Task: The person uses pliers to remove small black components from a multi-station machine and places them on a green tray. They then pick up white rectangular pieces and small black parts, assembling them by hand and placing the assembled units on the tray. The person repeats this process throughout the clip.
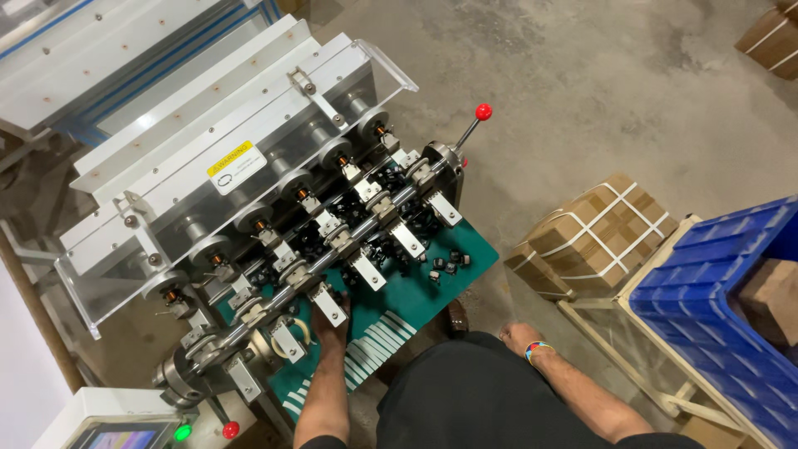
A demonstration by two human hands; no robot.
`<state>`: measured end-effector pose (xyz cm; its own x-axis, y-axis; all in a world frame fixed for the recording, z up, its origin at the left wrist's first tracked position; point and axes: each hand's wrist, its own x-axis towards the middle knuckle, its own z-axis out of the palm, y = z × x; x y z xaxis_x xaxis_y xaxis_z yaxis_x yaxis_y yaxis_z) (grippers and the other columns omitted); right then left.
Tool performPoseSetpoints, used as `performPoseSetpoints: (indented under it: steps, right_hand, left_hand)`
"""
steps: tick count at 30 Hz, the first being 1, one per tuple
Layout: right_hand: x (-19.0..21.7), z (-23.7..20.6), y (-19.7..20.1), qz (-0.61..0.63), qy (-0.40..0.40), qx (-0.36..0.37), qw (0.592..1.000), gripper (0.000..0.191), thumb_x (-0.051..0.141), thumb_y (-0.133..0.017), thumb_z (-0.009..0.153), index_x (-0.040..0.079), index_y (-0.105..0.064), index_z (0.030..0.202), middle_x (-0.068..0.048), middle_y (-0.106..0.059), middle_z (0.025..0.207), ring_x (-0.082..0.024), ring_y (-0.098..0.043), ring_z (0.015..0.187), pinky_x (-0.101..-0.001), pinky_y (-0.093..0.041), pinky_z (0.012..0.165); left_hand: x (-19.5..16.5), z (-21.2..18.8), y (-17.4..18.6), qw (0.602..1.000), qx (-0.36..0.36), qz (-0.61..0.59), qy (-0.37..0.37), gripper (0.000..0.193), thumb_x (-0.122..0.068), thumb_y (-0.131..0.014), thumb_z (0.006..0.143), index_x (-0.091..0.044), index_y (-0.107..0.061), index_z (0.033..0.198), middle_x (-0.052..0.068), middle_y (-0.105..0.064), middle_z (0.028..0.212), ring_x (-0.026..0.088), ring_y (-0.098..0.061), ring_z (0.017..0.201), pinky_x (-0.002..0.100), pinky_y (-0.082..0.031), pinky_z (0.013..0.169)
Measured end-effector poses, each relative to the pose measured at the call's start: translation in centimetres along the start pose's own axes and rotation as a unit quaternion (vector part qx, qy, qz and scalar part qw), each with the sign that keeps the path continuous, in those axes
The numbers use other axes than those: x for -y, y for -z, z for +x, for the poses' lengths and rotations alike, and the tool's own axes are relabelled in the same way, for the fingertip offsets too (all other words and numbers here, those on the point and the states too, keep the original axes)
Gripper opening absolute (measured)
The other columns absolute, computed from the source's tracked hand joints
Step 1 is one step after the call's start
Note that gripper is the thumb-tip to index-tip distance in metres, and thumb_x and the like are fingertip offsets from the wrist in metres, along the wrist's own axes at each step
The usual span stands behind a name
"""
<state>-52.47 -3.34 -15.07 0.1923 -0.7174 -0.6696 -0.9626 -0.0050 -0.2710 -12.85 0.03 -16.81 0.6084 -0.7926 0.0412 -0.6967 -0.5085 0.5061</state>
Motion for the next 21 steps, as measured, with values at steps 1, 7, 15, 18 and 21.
performPoseSetpoints:
  steps: [1,7,15,18,21]
  right_hand:
    - [-0.1,0.2,0.1,0.002,0.001,0.000,1.000,0.029,0.036,-0.061,0.093,0.019,-0.076,0.111,-0.012,-0.076,0.109,-0.034,-0.071,0.108,-0.0472,-0.055,0.095]
    - [-0.3,1.5,0.4,-0.019,0.046,-0.008,0.999,0.028,0.035,-0.063,0.092,0.016,-0.075,0.108,-0.015,-0.075,0.106,-0.036,-0.069,0.107,-0.0500,-0.054,0.094]
    - [1.6,4.1,1.3,-0.071,0.188,-0.035,0.979,0.027,0.034,-0.066,0.088,0.011,-0.076,0.099,-0.020,-0.074,0.099,-0.041,-0.069,0.098,-0.0528,-0.054,0.089]
    - [2.6,4.6,1.6,-0.052,0.205,-0.016,0.977,0.026,0.033,-0.067,0.087,0.011,-0.073,0.100,-0.019,-0.074,0.097,-0.041,-0.069,0.096,-0.0538,-0.054,0.086]
    - [3.4,4.9,1.6,-0.026,0.244,-0.010,0.969,0.025,0.032,-0.071,0.083,0.011,-0.075,0.096,-0.017,-0.072,0.100,-0.040,-0.069,0.097,-0.0524,-0.054,0.085]
  left_hand:
    - [-0.4,-0.3,-0.2,0.998,-0.063,-0.021,-0.008,0.040,-0.044,-0.065,0.096,-0.005,-0.067,0.104,0.013,-0.072,0.095,0.037,-0.068,0.088,0.045,-0.055,0.075]
    - [-1.1,-2.1,-0.7,0.575,0.120,-0.741,0.326,0.037,-0.043,-0.055,0.101,-0.012,-0.066,0.119,0.008,-0.068,0.092,0.022,-0.058,0.073,0.030,-0.044,0.048]
    - [-3.2,-9.9,-2.9,0.318,0.304,-0.814,0.379,0.054,-0.051,-0.057,0.094,-0.013,-0.059,0.131,0.011,-0.064,0.108,0.021,-0.061,0.083,0.023,-0.048,0.047]
    - [-4.1,-9.9,-3.1,0.332,0.279,-0.810,0.394,0.050,-0.049,-0.057,0.093,-0.012,-0.060,0.127,0.011,-0.065,0.110,0.022,-0.063,0.084,0.022,-0.048,0.046]
    - [-4.4,-7.6,-2.6,0.384,0.254,-0.791,0.402,0.046,-0.049,-0.057,0.094,-0.012,-0.060,0.121,0.010,-0.067,0.108,0.022,-0.063,0.082,0.022,-0.049,0.048]
